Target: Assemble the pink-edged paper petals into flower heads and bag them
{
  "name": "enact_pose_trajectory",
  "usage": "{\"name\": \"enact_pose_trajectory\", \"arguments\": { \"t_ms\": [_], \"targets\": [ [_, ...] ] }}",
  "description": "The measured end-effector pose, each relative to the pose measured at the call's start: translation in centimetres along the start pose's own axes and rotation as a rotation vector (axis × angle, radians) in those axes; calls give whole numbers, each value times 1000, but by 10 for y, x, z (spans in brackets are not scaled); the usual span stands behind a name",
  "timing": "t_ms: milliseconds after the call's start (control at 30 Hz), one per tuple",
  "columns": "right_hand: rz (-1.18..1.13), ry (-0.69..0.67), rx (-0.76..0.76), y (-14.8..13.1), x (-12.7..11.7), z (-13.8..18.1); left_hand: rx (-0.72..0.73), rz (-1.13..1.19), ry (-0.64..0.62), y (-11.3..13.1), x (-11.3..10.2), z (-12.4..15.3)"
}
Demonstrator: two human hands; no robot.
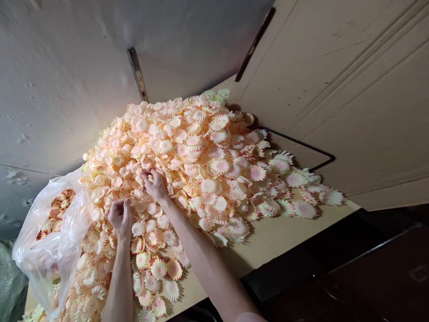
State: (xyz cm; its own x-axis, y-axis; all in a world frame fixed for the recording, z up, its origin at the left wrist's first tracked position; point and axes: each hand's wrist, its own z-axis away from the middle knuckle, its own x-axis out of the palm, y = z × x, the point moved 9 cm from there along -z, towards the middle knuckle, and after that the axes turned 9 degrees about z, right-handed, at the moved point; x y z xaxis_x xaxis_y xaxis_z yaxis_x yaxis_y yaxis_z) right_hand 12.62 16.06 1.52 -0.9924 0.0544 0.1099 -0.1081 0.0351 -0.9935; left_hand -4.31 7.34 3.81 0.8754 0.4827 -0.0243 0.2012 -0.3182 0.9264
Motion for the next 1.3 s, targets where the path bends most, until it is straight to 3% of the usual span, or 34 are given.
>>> {"name": "enact_pose_trajectory", "arguments": {
  "t_ms": [133,300,567,800,1300],
  "targets": [
    [-31,-96,-21,-7,7,2,-18,62,-7,0,4,-5],
    [-22,-137,-42,-15,9,5,-25,37,-131,-1,15,-10],
    [102,-258,-171,-40,10,12,-94,-77,-58,-1,5,-7],
    [86,-451,-305,-46,29,22,-149,-67,-59,0,5,-8],
    [250,-317,-425,-43,27,18,-221,104,-136,-5,15,-4]
  ]
}}
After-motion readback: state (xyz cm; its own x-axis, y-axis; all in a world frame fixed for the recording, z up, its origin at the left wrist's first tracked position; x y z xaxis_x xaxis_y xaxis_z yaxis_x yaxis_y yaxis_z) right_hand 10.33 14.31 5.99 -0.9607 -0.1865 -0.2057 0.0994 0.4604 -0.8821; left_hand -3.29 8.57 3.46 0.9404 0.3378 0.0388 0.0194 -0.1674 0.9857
